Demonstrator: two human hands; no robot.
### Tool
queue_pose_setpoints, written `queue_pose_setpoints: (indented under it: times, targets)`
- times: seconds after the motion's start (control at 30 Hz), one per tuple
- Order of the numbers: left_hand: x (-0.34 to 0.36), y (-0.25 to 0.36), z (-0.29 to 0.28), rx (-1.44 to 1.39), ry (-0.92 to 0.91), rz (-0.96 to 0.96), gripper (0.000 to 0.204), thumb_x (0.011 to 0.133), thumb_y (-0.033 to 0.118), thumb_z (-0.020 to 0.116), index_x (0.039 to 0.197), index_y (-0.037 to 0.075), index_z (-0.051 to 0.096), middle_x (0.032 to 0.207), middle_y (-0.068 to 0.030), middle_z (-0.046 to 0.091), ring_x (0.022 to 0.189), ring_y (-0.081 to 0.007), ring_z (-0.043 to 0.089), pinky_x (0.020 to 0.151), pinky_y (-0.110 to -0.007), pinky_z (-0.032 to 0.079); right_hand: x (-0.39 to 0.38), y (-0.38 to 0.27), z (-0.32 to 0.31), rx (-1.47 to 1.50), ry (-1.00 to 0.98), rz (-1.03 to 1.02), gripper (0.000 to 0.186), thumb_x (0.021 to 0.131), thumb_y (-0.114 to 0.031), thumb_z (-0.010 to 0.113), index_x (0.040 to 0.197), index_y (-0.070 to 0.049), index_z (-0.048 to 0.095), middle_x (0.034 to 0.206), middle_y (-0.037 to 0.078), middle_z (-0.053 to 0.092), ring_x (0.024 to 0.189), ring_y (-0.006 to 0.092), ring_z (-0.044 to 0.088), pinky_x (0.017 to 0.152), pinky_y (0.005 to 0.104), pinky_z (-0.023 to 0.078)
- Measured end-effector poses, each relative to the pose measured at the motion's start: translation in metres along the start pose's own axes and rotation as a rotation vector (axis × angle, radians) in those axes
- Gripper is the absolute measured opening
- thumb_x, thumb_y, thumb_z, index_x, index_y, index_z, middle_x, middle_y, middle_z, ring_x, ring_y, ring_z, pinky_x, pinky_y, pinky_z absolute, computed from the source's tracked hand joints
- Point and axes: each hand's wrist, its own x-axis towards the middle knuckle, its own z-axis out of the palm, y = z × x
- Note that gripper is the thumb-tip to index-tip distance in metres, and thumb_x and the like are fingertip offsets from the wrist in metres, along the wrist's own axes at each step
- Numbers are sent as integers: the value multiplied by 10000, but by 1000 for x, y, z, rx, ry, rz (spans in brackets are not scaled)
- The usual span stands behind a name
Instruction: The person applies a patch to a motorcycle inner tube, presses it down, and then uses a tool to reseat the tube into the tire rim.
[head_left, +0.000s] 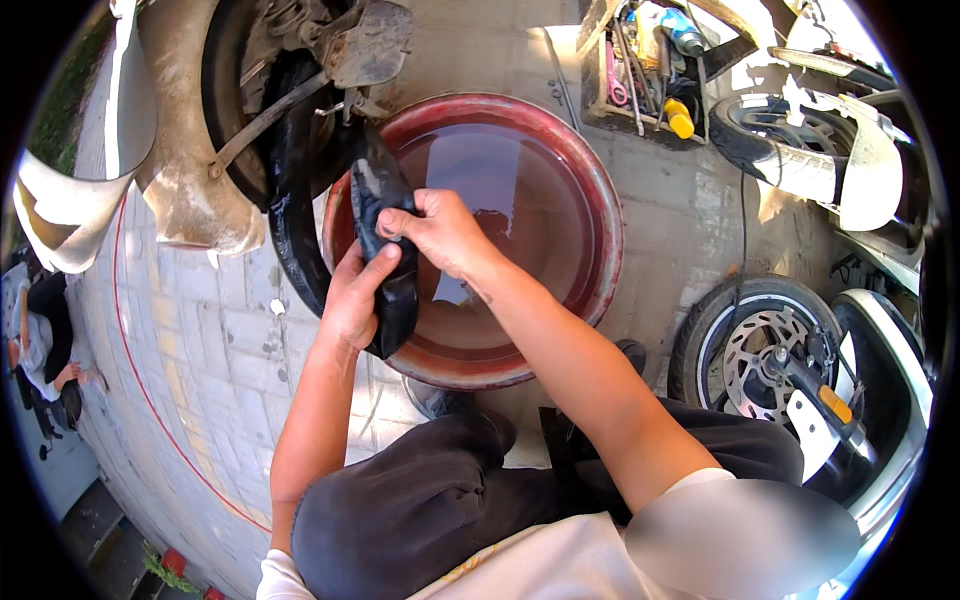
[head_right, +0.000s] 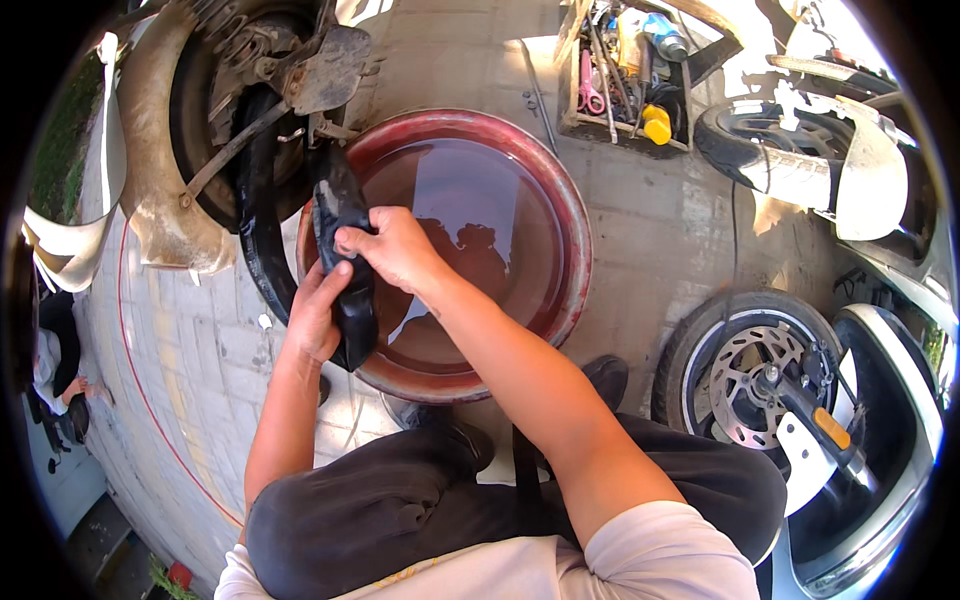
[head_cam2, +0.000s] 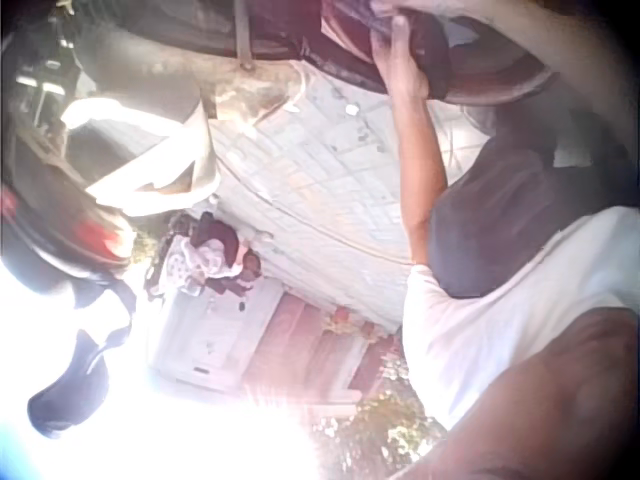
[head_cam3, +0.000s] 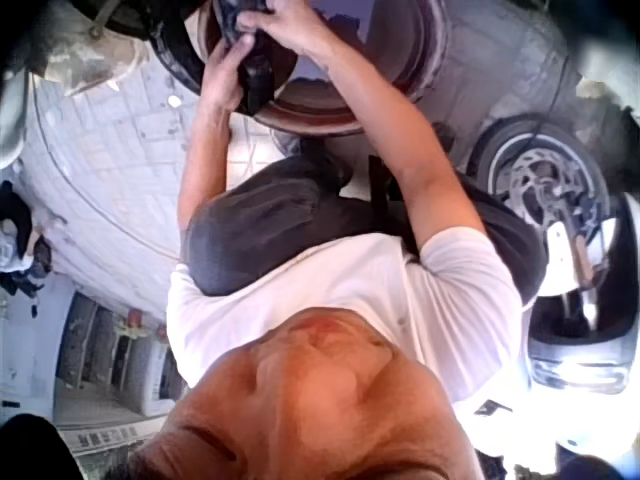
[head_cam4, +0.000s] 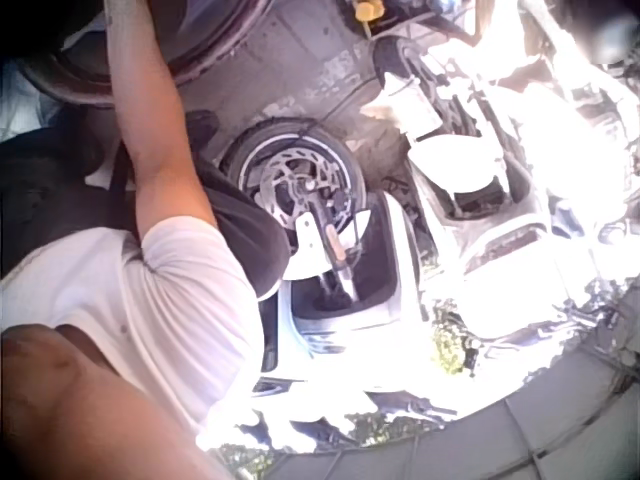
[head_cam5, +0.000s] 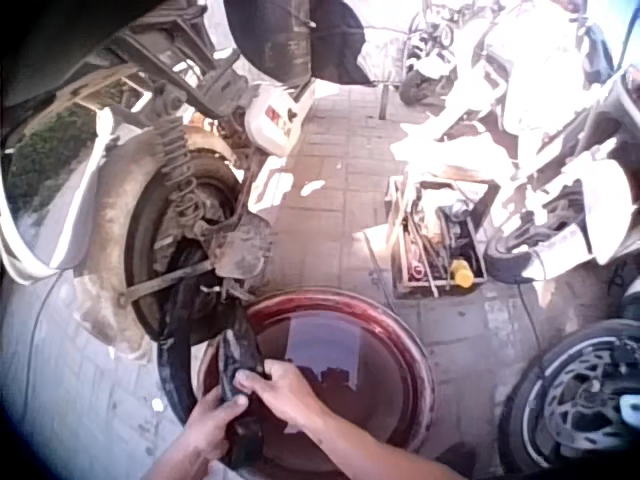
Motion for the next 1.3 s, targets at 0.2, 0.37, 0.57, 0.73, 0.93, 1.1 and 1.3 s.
queue_pose_setpoints:
  times: [0.2,0.37,0.57,0.73,0.93,1.1,1.3]
  targets:
    - [30,2,-10,30,10,101,527,919,169,672,1391,90,451,1136,-31,631,990,-133,609,864,-283,501,6,-17,-7,-469,-119,-44,429,970,-346,556,863,68,593,736,229,573,673,205,482,683,380,455]
    - [29,2,-6,86,22,163,571,922,138,661,1438,173,418,1084,8,644,925,-111,615,789,-269,526,3,-88,-78,-713,-23,-176,432,959,-386,572,956,39,652,808,160,671,738,222,622,685,378,484]
    - [40,-4,-14,32,30,87,709,868,146,724,1476,199,363,905,-30,629,620,-139,595,560,-260,523,65,-174,-296,-1187,1054,-396,323,808,-257,608,941,27,688,884,248,687,845,412,669,781,434,525]
    - [23,10,5,-8,26,84,797,853,118,729,1508,233,289,931,-14,602,651,-137,596,565,-270,530,92,-184,-332,-1724,916,423,318,887,-180,523,1153,-119,686,1263,93,634,1290,321,451,1042,559,282]
    - [13,28,1,-12,32,-41,685,839,133,754,1439,146,423,921,19,643,743,-95,602,685,-253,512,105,-185,-331,-1703,947,513,345,858,-234,575,1172,-142,683,1292,110,616,1266,309,510,1042,591,280]
    - [12,22,10,-110,29,-66,309,841,194,773,1059,71,591,895,-1,639,759,-100,612,670,-266,518,84,-216,-348,-1716,847,375,484,835,-405,616,1174,-61,655,1213,192,641,1176,399,564,985,604,356]
    - [-1,28,10,-140,-112,-113,358,833,92,746,1145,47,578,918,-48,661,815,-160,660,747,-300,553,-33,-216,-249,-1004,252,-146,355,934,-69,553,1277,19,531,1018,77,645,851,123,622,776,283,516]
